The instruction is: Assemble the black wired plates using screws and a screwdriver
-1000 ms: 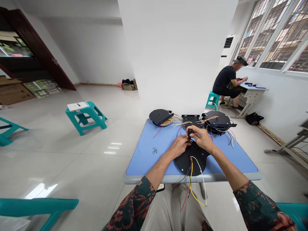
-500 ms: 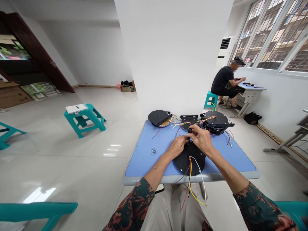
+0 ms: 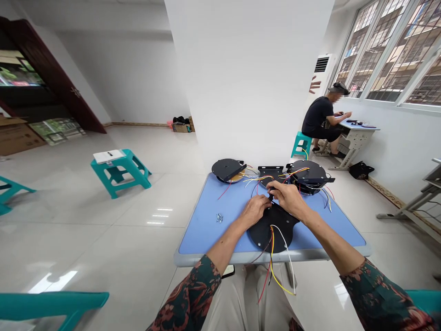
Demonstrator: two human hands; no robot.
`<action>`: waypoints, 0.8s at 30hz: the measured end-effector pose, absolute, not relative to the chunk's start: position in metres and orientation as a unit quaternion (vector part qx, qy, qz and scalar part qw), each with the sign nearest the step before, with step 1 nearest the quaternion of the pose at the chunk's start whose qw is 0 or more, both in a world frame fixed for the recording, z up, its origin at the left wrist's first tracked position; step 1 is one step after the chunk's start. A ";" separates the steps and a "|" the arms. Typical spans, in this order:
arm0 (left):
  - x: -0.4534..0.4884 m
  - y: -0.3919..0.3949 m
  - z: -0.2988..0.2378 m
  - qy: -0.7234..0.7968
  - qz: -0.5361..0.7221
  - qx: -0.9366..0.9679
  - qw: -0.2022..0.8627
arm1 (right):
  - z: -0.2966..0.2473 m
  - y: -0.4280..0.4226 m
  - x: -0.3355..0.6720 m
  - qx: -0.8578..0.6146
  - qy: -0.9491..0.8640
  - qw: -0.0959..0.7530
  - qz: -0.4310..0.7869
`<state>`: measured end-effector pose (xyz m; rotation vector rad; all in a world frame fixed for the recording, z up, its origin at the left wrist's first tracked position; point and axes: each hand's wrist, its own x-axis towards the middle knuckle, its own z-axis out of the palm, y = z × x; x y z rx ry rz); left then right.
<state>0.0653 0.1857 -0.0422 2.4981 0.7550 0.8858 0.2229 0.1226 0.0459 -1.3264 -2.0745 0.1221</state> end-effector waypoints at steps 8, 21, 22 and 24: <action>0.063 0.183 -0.038 0.260 0.322 0.886 0.211 | 0.056 0.107 0.197 -0.641 -0.740 0.185 -0.082; 0.062 0.182 -0.038 0.247 0.331 0.862 0.293 | 0.090 0.111 0.203 -0.552 -0.823 -0.058 -0.118; 0.063 0.182 -0.039 0.249 0.333 0.859 0.297 | 0.095 0.113 0.200 -0.550 -0.822 -0.087 -0.120; 0.063 0.184 -0.040 0.259 0.332 0.856 0.299 | 0.104 0.118 0.193 -0.551 -0.815 -0.139 -0.119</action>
